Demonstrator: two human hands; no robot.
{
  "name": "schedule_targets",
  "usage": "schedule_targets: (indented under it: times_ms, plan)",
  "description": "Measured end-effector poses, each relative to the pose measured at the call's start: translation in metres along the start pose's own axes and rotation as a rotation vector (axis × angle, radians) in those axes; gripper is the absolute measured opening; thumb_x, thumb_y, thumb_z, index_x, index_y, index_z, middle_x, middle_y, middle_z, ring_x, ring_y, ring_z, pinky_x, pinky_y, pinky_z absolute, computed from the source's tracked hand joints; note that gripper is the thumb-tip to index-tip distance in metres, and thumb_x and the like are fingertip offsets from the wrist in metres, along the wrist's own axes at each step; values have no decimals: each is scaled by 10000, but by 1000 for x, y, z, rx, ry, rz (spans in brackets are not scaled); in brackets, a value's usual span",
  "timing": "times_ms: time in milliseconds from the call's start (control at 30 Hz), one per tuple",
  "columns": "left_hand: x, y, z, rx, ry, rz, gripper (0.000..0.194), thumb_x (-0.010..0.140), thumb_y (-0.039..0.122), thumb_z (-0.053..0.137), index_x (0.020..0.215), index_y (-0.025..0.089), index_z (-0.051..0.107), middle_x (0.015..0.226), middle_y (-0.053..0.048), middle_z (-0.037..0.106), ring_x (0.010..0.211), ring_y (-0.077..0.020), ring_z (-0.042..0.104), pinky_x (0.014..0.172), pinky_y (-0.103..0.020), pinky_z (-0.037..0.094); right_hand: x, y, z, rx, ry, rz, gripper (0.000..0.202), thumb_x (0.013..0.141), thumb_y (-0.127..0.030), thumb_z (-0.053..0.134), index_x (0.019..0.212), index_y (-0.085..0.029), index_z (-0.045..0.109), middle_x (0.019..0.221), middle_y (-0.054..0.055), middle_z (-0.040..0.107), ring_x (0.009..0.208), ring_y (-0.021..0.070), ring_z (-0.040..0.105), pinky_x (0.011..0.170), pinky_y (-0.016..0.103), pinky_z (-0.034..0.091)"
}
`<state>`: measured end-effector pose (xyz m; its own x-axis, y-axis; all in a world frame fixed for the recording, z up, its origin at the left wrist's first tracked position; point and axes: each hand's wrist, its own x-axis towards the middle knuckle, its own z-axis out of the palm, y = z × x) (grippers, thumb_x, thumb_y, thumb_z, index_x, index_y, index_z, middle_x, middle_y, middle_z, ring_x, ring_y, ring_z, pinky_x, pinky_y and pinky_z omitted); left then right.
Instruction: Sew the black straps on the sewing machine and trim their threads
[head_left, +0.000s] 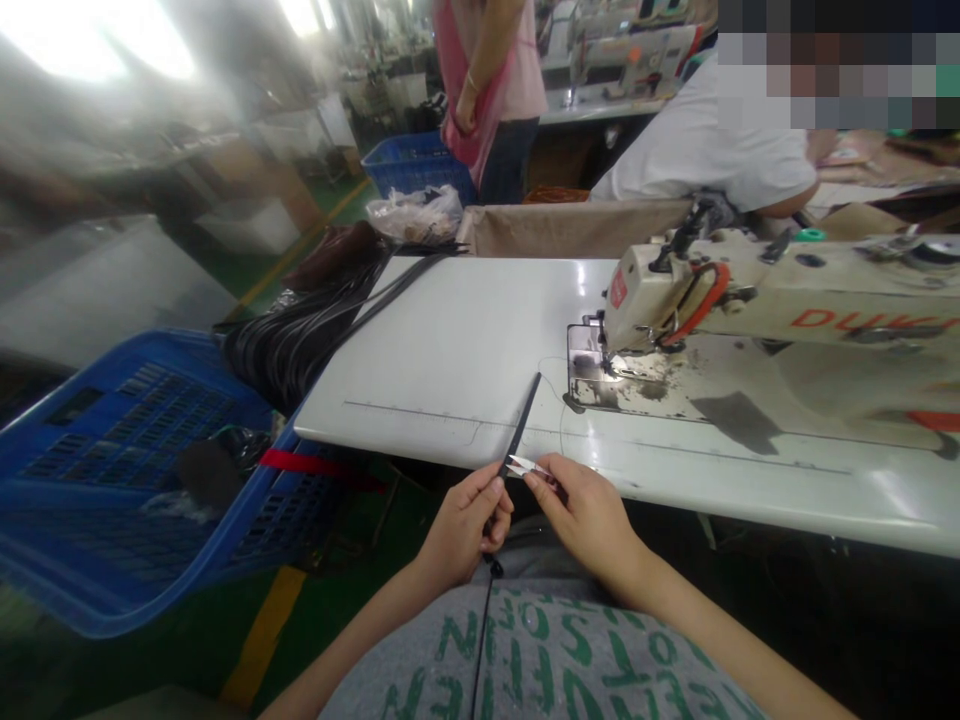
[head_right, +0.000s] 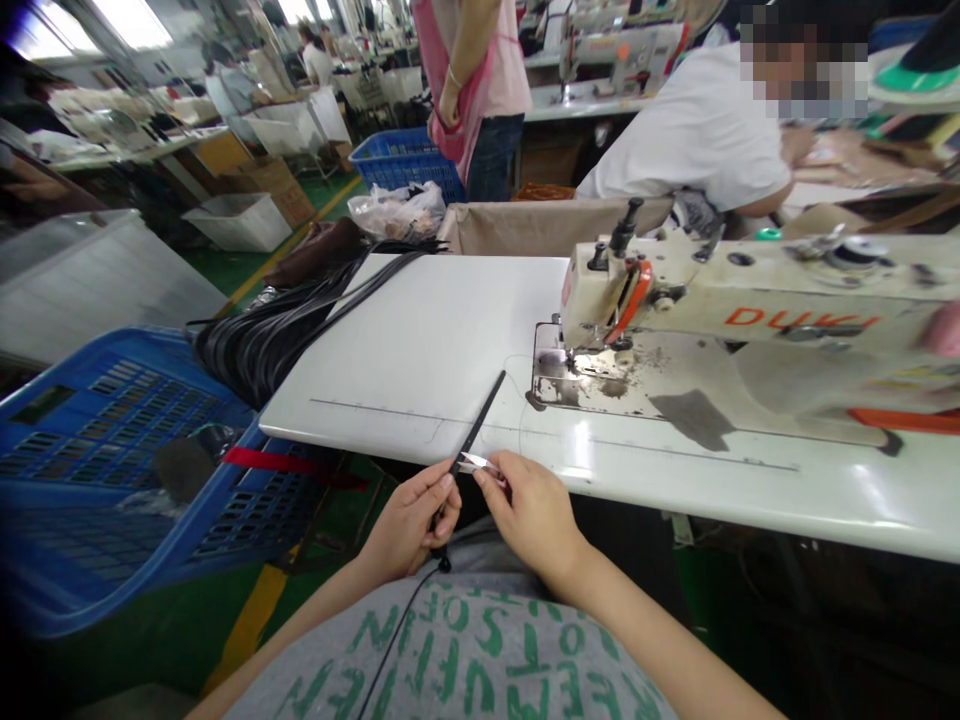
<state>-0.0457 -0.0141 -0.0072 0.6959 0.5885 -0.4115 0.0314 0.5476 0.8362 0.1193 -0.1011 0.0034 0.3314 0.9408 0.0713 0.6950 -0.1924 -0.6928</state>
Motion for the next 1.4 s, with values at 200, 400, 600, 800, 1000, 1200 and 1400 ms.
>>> schedule_targets:
  times_ms: [200, 400, 600, 800, 1000, 1200, 1400]
  plan:
    - [1, -1, -1, 20, -17, -9, 399, 897, 549, 638, 851, 161, 557, 504, 72, 458, 385, -39, 298, 404, -186, 142, -1, -3, 0, -136, 55, -88, 342, 1053, -445, 414, 883, -221, 608, 781, 44, 684, 719, 201, 620, 644, 305, 391]
    - [1, -3, -1, 0, -13, -4, 383, 894, 532, 647, 877, 159, 566, 521, 63, 473, 395, -45, 311, 400, -188, 145, -2, -2, 0, -112, 68, -102, 328, 1048, -436, 424, 895, -213, 611, 774, 47, 659, 734, 203, 609, 662, 300, 395]
    - [0, -3, 0, 4, -30, -14, 374, 906, 522, 641, 854, 160, 560, 521, 66, 460, 393, -42, 313, 392, -181, 160, 2, 3, 8, 451, -119, 124, 441, 978, -608, 478, 782, -218, 541, 718, -10, 536, 683, 162, 501, 636, 277, 395]
    - [0, -5, -3, 54, -36, -7, 395, 903, 544, 640, 911, 151, 601, 576, 47, 496, 420, -49, 344, 392, -183, 180, 3, 0, 10, 988, -293, 375, 514, 878, -718, 573, 801, -212, 524, 577, -96, 235, 521, 102, 198, 497, 246, 178]
    - [0, -7, -4, 66, -30, -8, 398, 901, 546, 636, 938, 150, 621, 602, 38, 505, 432, -51, 343, 393, -182, 179, 5, -2, 4, 760, -117, 251, 499, 873, -689, 597, 752, -207, 556, 697, -18, 472, 684, 153, 444, 628, 267, 389]
    - [-1, -2, -2, 51, 7, 16, 470, 883, 523, 657, 1168, 150, 625, 703, 21, 538, 469, -56, 395, 398, -176, 185, 2, 3, 4, 606, -47, 211, 447, 939, -630, 522, 777, -215, 552, 707, -17, 468, 708, 167, 463, 650, 273, 412]
    - [-1, 0, -1, 16, 24, 34, 475, 884, 499, 666, 1205, 150, 627, 748, 12, 545, 481, -49, 410, 399, -172, 175, -2, 5, 3, 416, -14, 140, 392, 987, -546, 489, 782, -218, 553, 685, -28, 469, 659, 158, 468, 610, 267, 389]
